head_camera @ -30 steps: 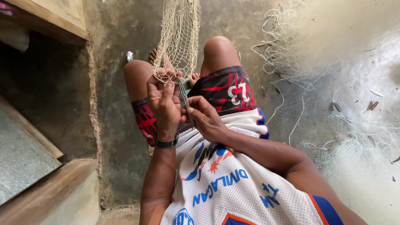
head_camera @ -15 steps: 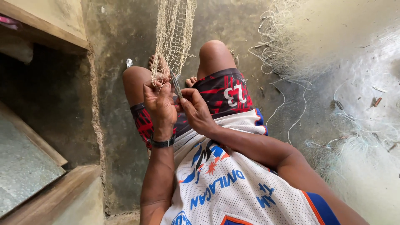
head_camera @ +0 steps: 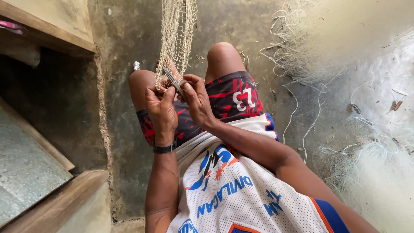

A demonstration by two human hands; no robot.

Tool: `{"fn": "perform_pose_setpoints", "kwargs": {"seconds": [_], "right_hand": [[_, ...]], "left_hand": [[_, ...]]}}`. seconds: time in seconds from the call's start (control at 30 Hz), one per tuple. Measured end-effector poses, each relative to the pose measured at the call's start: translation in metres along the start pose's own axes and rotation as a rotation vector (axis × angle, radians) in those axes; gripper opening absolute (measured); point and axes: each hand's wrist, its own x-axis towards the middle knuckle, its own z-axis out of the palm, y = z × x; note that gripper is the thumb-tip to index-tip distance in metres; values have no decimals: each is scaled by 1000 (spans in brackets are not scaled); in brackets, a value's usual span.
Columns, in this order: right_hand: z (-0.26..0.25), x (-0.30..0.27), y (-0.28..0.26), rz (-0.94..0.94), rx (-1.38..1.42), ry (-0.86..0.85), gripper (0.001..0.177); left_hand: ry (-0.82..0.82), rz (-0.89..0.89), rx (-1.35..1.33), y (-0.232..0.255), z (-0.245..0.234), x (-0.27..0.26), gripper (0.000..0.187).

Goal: A person is sitting and using a netting needle to repair holes in a fishing net by weaving and knotting nylon thread.

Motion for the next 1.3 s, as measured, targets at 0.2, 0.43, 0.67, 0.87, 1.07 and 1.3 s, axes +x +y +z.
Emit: {"fn": "perform_pose_setpoints", "kwargs": {"seconds": [0.2, 0.43, 0.67, 0.87, 1.07, 1.3], "right_hand": [[15, 20, -24, 86, -471, 57, 34], [5, 33, -23, 43, -384, -58, 21], [8, 48, -84, -34, -48, 78, 15], [1, 56, -102, 6, 171, -15, 15], [-4, 49, -81, 74, 206, -45, 14], [-14, 33, -76, 167, 139, -97, 11]], "left_hand": [[-56, 92, 305, -9, -17, 9, 21], [-13, 107, 234, -5, -19, 3, 20], [-74, 66, -60, 9, -24, 2, 21], [-135, -92, -188, 10, -40, -1, 21], [-179, -98, -233, 20, -34, -4, 19], [-141, -103, -291, 12, -36, -4, 20]]}}
